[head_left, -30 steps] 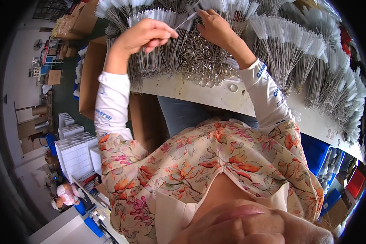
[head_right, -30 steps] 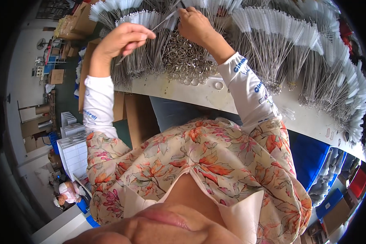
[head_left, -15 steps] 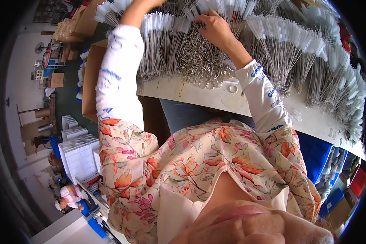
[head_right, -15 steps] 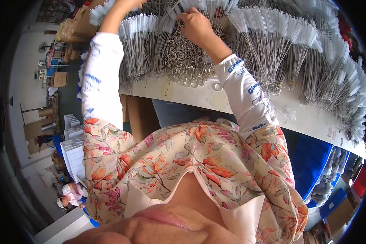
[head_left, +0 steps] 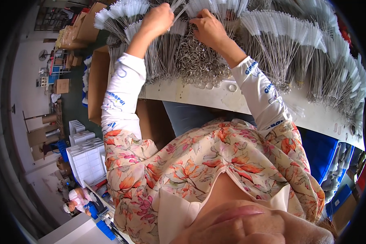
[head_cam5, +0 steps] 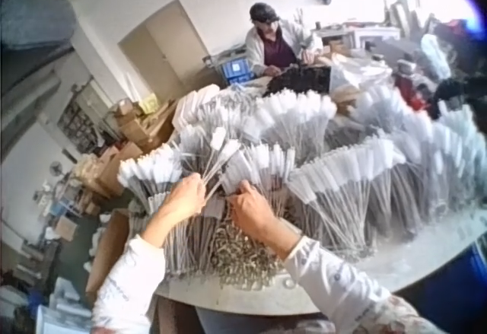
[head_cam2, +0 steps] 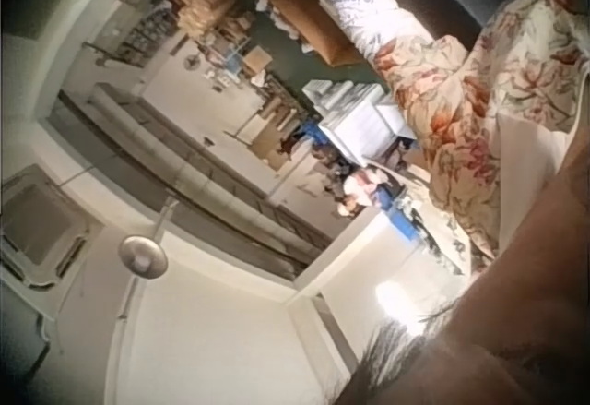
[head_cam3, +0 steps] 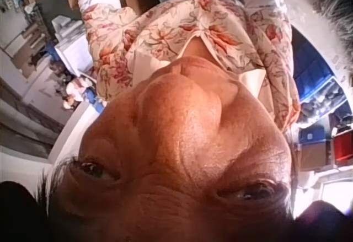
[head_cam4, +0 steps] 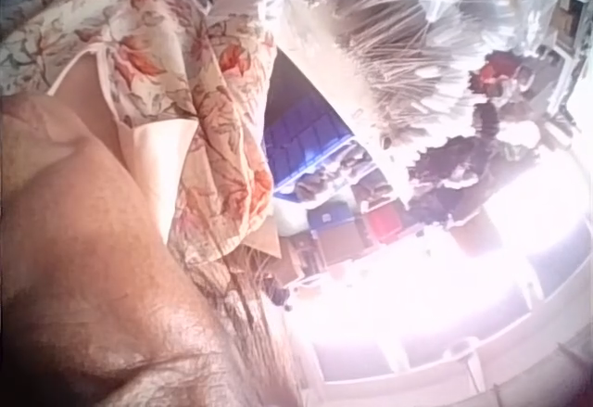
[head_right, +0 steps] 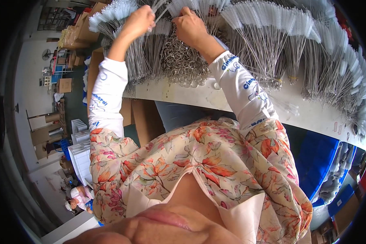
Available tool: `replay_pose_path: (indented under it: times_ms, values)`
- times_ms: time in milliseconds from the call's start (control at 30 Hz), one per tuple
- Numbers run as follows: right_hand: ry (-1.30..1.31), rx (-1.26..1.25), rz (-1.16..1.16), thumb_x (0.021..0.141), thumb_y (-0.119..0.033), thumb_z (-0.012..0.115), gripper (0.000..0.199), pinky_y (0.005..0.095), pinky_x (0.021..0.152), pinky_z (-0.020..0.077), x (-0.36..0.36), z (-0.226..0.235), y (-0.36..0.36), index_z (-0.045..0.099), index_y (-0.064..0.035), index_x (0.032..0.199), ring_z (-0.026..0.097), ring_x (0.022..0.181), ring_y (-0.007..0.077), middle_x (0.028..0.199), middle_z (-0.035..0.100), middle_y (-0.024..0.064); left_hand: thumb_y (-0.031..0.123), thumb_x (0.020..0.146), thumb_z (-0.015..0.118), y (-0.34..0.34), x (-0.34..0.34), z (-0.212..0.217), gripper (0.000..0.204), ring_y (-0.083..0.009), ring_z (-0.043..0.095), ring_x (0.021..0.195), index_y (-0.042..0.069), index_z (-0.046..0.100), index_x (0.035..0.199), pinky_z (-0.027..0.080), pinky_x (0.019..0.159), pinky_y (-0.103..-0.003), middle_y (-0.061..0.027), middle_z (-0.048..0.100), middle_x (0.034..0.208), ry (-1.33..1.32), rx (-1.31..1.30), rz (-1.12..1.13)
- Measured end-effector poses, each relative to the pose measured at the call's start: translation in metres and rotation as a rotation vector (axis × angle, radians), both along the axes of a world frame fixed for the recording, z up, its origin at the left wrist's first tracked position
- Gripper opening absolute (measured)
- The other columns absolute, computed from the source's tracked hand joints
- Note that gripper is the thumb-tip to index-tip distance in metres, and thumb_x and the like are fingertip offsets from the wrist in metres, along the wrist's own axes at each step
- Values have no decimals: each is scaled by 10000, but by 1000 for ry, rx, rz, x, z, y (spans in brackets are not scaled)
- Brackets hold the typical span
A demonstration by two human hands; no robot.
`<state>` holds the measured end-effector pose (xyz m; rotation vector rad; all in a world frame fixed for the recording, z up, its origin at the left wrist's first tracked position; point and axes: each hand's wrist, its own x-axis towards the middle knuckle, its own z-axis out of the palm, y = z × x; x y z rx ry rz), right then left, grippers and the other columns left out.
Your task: Assembling white bottle brushes by threading them onto metal rings in a factory production setting.
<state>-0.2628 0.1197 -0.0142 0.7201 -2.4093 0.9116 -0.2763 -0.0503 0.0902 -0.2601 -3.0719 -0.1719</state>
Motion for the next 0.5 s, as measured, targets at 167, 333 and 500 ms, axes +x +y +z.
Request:
replay_pose_path:
  times_ms: [167,333,500]
  values:
    - [-20,-48,-12,711,-107,598,272,362,857,487,1,2,3,689,-115,967,560,988,277,1056,539,123,118,872,434,-7,-16,62,215,-181,578,495,-17,589,812,476,437,-315,-119,599,632,-167,357,81]
    - [-5,-60,33,704,-111,596,282,373,874,479,-4,-1,-2,683,-95,972,568,973,296,1040,546,147,114,867,460,-20,-29,90,208,-173,577,486,-14,593,772,454,428,-291,-103,598,620,-54,344,73]
    - [-114,3,11,732,-151,627,312,369,926,436,-2,6,3,648,-45,1025,515,1054,292,1055,580,144,132,848,504,3,-36,135,201,-187,612,539,1,610,738,467,459,-313,-99,615,610,259,354,27]
